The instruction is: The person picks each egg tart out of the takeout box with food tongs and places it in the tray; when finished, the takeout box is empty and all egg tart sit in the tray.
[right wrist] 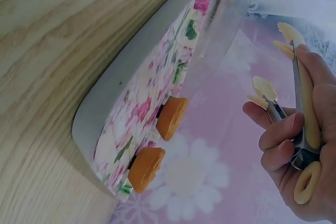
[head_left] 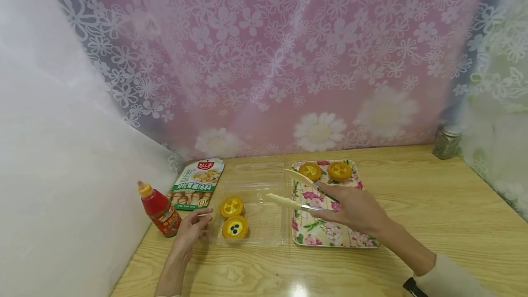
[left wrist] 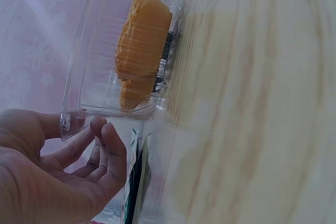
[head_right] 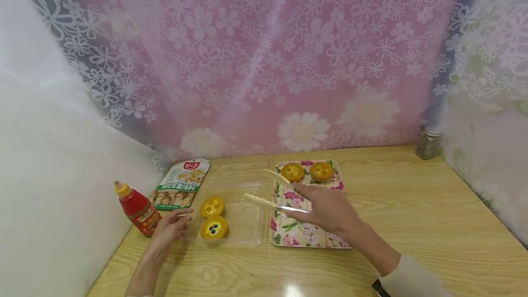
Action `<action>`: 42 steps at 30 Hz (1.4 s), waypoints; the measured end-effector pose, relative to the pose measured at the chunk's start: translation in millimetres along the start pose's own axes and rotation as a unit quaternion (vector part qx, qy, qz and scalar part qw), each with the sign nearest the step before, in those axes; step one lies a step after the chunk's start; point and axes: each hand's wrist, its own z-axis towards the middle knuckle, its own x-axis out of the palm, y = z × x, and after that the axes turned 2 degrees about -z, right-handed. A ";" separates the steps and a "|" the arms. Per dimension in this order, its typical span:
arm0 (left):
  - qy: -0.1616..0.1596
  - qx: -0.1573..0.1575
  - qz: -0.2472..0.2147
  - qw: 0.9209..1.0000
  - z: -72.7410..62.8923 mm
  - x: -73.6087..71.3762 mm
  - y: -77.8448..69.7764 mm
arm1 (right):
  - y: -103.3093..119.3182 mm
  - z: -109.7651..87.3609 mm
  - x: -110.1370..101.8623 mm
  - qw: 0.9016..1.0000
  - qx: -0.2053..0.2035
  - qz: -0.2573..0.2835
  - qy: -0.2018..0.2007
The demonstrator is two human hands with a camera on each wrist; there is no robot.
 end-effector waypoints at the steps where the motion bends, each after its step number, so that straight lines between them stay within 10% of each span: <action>1: 0.001 0.001 0.000 1.000 0.1 0.0 0.2 | 1.9 0.7 1.7 1.000 -0.008 0.000 -0.001; 42: 0.000 0.004 0.009 1.000 -1.4 2.6 -1.2 | 75.5 51.1 34.4 0.986 -0.106 -0.039 0.124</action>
